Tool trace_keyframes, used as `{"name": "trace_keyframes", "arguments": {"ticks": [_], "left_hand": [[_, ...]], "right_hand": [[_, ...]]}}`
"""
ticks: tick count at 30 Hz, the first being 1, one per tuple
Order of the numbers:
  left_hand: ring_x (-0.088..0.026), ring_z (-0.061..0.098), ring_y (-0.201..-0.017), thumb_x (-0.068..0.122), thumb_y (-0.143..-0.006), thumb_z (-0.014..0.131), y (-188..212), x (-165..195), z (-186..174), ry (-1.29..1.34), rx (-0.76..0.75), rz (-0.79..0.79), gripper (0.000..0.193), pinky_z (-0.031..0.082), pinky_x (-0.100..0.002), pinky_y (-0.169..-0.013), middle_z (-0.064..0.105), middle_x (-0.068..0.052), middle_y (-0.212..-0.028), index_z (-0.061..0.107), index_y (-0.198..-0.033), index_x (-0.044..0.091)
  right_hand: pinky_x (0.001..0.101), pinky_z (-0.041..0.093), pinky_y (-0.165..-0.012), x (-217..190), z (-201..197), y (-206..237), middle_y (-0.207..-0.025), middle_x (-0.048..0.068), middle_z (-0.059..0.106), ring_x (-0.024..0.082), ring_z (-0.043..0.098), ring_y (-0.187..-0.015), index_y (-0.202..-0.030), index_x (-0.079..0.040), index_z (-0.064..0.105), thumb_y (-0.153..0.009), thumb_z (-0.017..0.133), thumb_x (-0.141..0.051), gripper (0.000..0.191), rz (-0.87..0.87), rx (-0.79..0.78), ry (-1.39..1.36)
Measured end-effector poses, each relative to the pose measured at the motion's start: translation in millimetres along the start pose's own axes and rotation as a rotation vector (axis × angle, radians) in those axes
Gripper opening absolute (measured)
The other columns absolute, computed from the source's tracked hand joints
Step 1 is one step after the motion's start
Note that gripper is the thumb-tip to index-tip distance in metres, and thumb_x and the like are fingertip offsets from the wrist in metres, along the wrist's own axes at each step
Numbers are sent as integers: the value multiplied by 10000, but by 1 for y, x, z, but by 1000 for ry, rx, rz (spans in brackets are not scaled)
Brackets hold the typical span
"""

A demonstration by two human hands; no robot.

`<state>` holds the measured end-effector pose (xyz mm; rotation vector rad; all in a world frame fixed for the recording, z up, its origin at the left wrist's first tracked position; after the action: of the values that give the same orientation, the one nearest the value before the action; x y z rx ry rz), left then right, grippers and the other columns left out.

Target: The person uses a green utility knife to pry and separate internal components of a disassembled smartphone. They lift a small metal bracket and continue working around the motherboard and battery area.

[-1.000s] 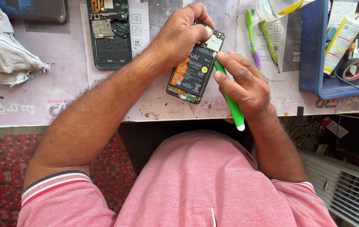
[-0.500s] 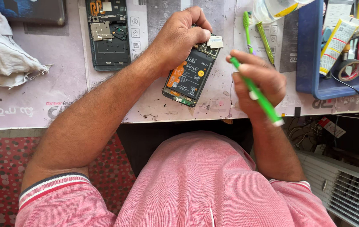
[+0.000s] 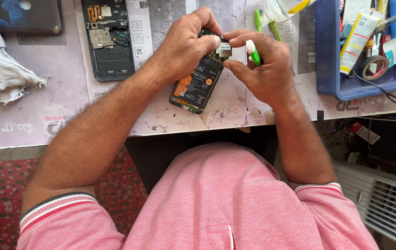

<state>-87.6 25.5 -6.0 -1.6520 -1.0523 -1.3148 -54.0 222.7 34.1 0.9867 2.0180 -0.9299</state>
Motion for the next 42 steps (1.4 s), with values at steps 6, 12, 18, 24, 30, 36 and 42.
{"name": "trace_keyframes", "arguments": {"ticks": [6, 12, 18, 24, 30, 36, 42], "left_hand": [[-100, 659, -826, 137, -940, 634, 2, 0, 1, -7, -3, -38, 100, 580, -305, -724, 651, -38, -868, 643, -992, 53], [-90, 620, -818, 175, -983, 602, 1, -2, -1, 31, -3, -3, 141, 543, -296, -722, 637, -27, -859, 642, -1000, 40], [-86, 608, -780, 162, -936, 520, -2, -9, -3, 116, 18, -77, 191, 536, -288, -700, 638, -28, -832, 647, -1011, 41], [-106, 655, -830, 99, -853, 566, -3, -8, -5, 63, 65, -35, 219, 566, -303, -751, 688, -55, -907, 654, -1036, 17], [-112, 669, -849, 67, -864, 643, -4, -14, -4, 32, 82, -79, 181, 588, -294, -768, 686, -58, -918, 656, -1037, 17], [-98, 664, -827, 45, -879, 625, -4, -20, -6, 157, 55, -174, 192, 600, -266, -745, 686, -37, -921, 681, -1062, 34], [-88, 696, -815, 17, -858, 627, 0, -12, -7, 241, 6, -201, 267, 613, -247, -732, 734, -25, -934, 713, -1110, 39]], "right_hand": [[162, 378, -534, 8, 1, 0, -1213, 58, 765, -10, 440, -618, -1217, -52, 675, -965, 904, -72, 342, 85, 41, -62], [160, 374, -524, 14, 0, 5, -1176, 89, 772, -3, 453, -608, -1247, -32, 603, -992, 891, -30, 386, -27, 132, -123], [157, 377, -500, 11, -4, 6, -1165, 110, 771, -2, 473, -580, -1269, -46, 570, -988, 886, 1, 425, -116, 226, -47], [160, 360, -501, 14, -11, 16, -1173, 104, 767, 0, 446, -591, -1264, -39, 578, -988, 893, 5, 422, -88, 278, -30], [161, 493, -561, 6, -14, 29, -1143, 61, 787, 27, 614, -727, -1234, -67, 624, -918, 888, -28, 413, -12, 168, 136], [262, 608, -857, -7, -13, 44, -1159, 60, 769, 111, 737, -1002, -1244, -56, 634, -968, 894, -44, 379, 70, 52, 228], [256, 601, -827, -9, -14, 40, -1167, 55, 781, 99, 720, -954, -1261, -66, 646, -957, 903, -59, 399, 90, 66, 229]]}}
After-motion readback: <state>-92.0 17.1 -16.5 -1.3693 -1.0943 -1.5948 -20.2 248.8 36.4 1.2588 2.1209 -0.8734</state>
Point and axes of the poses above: each hand's wrist, its own y-axis away from the middle knuckle, its own z-axis out of the palm, x = y × z, the point moved 4 cm from there along -y, towards the middle knuckle
